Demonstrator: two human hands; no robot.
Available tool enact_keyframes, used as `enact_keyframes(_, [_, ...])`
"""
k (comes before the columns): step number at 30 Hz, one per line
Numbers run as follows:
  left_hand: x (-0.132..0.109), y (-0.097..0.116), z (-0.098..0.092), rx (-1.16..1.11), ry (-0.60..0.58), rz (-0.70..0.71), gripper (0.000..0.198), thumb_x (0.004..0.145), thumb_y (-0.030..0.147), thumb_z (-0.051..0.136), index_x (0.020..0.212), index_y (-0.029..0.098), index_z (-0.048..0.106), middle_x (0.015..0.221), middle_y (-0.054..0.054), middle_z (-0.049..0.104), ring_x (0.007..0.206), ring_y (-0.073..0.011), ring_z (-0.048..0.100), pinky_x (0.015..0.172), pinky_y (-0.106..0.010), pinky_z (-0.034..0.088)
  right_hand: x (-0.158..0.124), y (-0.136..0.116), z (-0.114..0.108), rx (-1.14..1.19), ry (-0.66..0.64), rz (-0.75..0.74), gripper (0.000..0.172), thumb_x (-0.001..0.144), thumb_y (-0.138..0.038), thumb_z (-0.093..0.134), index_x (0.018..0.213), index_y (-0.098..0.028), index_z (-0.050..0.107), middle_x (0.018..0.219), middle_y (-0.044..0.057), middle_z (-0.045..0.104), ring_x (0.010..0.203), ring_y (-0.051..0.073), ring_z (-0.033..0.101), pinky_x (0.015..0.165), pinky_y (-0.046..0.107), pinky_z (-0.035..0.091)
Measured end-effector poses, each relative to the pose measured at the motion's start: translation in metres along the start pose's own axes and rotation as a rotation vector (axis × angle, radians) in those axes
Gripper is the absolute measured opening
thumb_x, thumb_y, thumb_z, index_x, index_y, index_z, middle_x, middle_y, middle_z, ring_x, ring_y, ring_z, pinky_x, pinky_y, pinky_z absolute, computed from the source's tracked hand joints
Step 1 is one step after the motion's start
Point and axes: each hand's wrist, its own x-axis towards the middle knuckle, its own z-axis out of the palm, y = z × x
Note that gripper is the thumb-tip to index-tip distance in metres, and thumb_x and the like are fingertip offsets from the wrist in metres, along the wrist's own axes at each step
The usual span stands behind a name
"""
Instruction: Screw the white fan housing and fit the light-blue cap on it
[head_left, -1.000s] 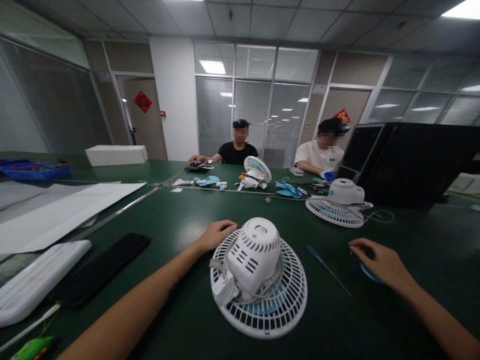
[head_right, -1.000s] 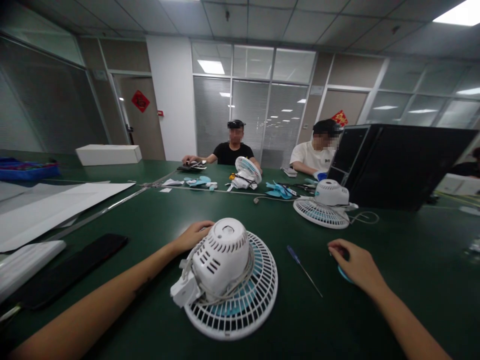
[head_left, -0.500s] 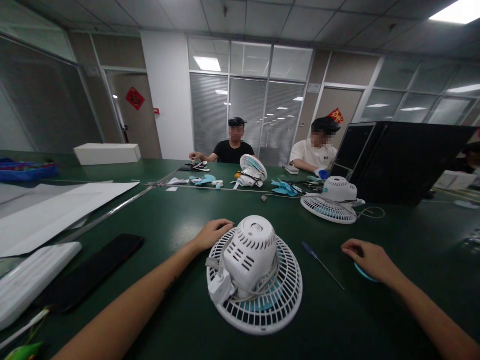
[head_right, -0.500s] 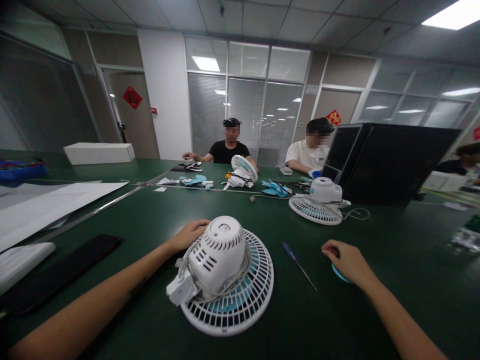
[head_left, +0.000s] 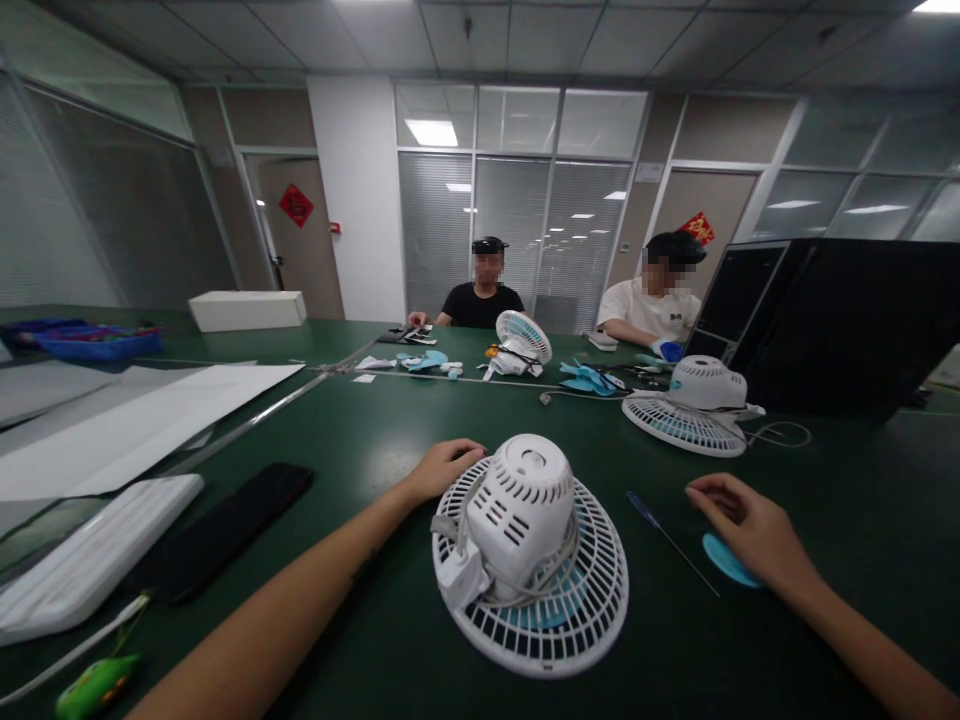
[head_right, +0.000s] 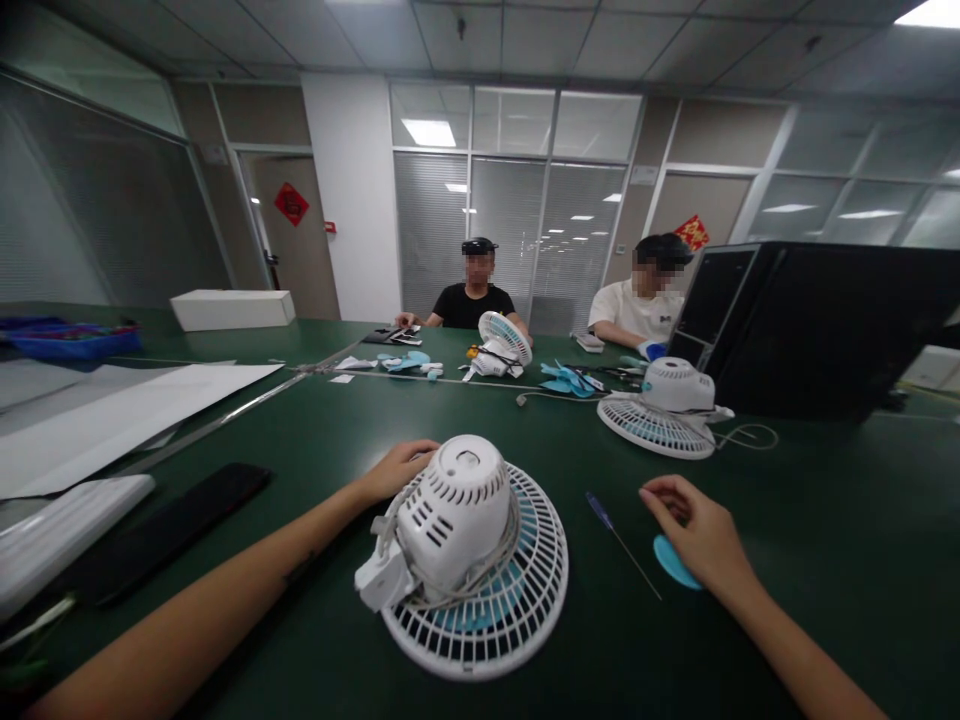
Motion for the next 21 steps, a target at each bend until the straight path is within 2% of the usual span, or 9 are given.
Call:
enact_keyframes(4, [0.003,-0.001,0.000,-0.070,0.030,0.000,0.034,0.085,0.039,0.055,0.098,0.014,0.074,0.105,-0.009,0.076,0.105,-0.0266,0.066,0.097,-0.036,0.048,0.004,0.004,-0.006,0.031,0.045,0.065,0.041,0.065,-0.054,0.054,0.088,-0.022,0.064,0.092,0.015,0.073,0.089,0.036,0.069,0.075,0.047,0.056])
enact_keyframes(7, [0.006,0.008,-0.005,-0.147,0.086,0.011,0.034,0.088,0.035,0.052,0.104,0.012,0.072,0.107,-0.010,0.076,0.106,-0.0256,0.065,0.100,-0.037,0.046,0.005,0.005,-0.008,0.050,0.053,0.114,0.043,0.062,-0.055,0.056,0.088,-0.023,0.064,0.092,0.014,0.073,0.090,0.037,0.069,0.075,0.047,0.056])
enact_keyframes(10, [0.007,0.028,-0.011,-0.232,0.135,0.051,0.039,0.093,0.035,0.045,0.113,0.012,0.069,0.115,-0.011,0.073,0.112,-0.0256,0.063,0.102,-0.039,0.044,0.006,0.006,-0.007,0.051,0.067,0.116,0.043,0.060,-0.058,0.058,0.084,-0.023,0.066,0.089,0.012,0.074,0.088,0.036,0.069,0.078,0.047,0.055])
enact_keyframes(14, [0.000,0.068,-0.014,-0.324,0.141,0.140,0.043,0.096,0.035,0.038,0.122,0.012,0.064,0.123,-0.012,0.069,0.116,-0.0278,0.061,0.101,-0.043,0.043,0.007,0.010,-0.005,0.072,0.091,0.098,0.041,0.056,-0.058,0.060,0.081,-0.025,0.066,0.087,0.011,0.074,0.087,0.036,0.069,0.080,0.048,0.055])
enact_keyframes(17, [-0.015,0.098,-0.011,-0.372,0.094,0.229,0.042,0.094,0.035,0.041,0.123,0.015,0.063,0.129,-0.010,0.066,0.119,-0.0272,0.059,0.102,-0.041,0.043,0.008,0.011,-0.004,0.072,0.089,0.100,0.041,0.055,-0.057,0.060,0.081,-0.026,0.065,0.086,0.011,0.074,0.087,0.037,0.069,0.082,0.049,0.054])
enact_keyframes(20, [-0.035,0.122,-0.008,-0.350,-0.090,0.416,0.045,0.092,0.037,0.050,0.133,0.020,0.055,0.141,-0.008,0.057,0.129,-0.0293,0.051,0.110,-0.045,0.036,0.009,0.010,-0.005,0.065,0.079,0.118,0.043,0.053,-0.058,0.059,0.080,-0.025,0.065,0.087,0.012,0.073,0.087,0.037,0.068,0.082,0.050,0.054])
enact_keyframes(21, [-0.041,0.128,-0.006,-0.306,-0.133,0.434,0.047,0.092,0.037,0.053,0.136,0.021,0.052,0.144,-0.008,0.054,0.130,-0.0295,0.050,0.110,-0.045,0.036,0.010,0.009,-0.005,0.067,0.070,0.129,0.044,0.053,-0.059,0.059,0.080,-0.024,0.065,0.087,0.012,0.073,0.087,0.037,0.068,0.081,0.050,0.054])
